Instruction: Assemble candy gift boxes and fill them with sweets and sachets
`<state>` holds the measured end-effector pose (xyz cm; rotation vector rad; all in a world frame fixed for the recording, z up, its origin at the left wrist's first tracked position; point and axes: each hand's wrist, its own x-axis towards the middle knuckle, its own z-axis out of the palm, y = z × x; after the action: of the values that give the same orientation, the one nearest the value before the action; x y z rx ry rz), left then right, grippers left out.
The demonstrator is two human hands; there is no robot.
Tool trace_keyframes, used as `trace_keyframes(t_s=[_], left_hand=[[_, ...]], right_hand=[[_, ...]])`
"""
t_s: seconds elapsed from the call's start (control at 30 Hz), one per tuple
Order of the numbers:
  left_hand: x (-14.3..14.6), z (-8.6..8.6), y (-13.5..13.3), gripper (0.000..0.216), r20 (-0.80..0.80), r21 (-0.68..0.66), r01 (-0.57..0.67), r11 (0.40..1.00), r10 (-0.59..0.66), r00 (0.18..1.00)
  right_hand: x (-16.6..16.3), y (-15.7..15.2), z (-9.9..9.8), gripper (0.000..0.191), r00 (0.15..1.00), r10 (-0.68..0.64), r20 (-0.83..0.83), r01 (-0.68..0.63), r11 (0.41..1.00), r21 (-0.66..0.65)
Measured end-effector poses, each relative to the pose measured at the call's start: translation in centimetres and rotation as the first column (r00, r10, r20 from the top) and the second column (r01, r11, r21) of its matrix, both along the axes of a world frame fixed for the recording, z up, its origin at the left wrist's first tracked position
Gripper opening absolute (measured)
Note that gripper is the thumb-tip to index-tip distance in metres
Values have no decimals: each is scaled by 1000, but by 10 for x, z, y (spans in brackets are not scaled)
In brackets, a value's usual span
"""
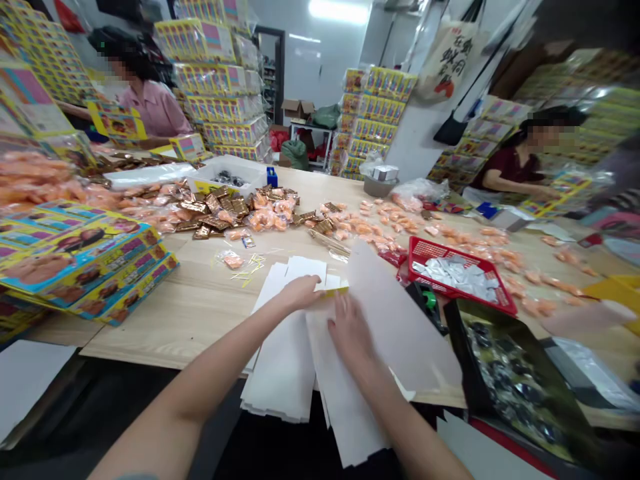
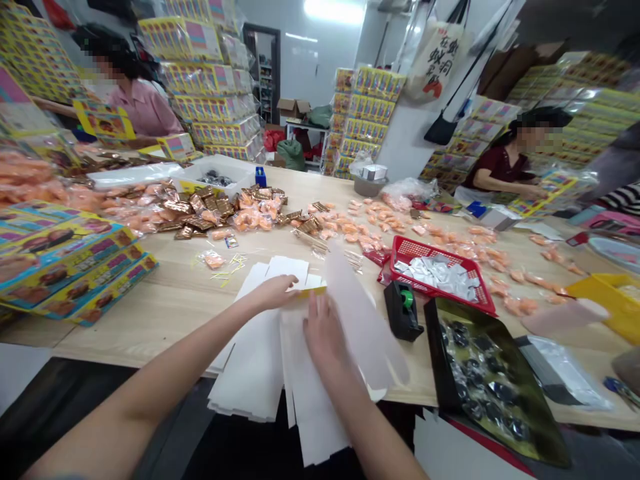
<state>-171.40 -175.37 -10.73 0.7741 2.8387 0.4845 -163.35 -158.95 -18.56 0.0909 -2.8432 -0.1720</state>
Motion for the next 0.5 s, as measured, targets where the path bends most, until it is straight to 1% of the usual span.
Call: trace_keyframes(t_s=[0.03,0.07,0.1,0.13,0.17,0.2,0.23,0.27,0.33,0.37,0.4,0.43,0.47,0.5], left_hand=[[18,3,-12,34,-33,44,19,999,-18,999],[41,2,-23,40,-48,73,58,996,-55,997],[68,-4,-31,49,-50,102,136,985,-131,990],[95,-13,-37,56,-96,145,294,945,-283,954],[122,-25,-40,52,-173,140,390,910,-365,915],[145,-39,-40,32,-278,124,423,898,-378,883],[163,-53,-38,15,-368,149,390,909,-315,875],[176,-67,-34,8,-415,203,362,910,-255,873],[184,-91,-23,13,-436,362,208,908,-32,899],[182,-99,-18,14,-425,436,118,892,89,901],[177,-105,-13,15,-420,486,32,873,202,885],[171,-108,-10,16,-427,498,-24,867,270,863],[165,-109,-8,20,-445,467,-38,883,272,853],[161,-107,-9,24,-458,402,-10,916,210,864]], right_hand=[[22,3,-1,48,1000,-13,1,13,999,-43],[43,6,-2,43,1000,-24,20,26,997,-69],[63,9,-3,37,998,-37,41,40,996,-78],[79,11,-4,32,997,-42,64,47,996,-81],[92,11,-5,29,996,-47,79,54,995,-85],[101,11,-7,29,995,-49,90,58,993,-98],[107,9,-7,30,994,-46,102,58,990,-125],[111,7,-7,33,992,-41,120,60,985,-165],[118,5,-1,40,980,-1,199,57,959,-276],[122,8,5,42,965,59,256,38,933,-357],[128,15,14,41,933,158,325,8,890,-457],[134,24,25,39,864,295,409,-13,823,-568],[141,37,38,33,753,436,493,11,741,-672],[148,52,50,30,629,542,558,84,665,-742]])
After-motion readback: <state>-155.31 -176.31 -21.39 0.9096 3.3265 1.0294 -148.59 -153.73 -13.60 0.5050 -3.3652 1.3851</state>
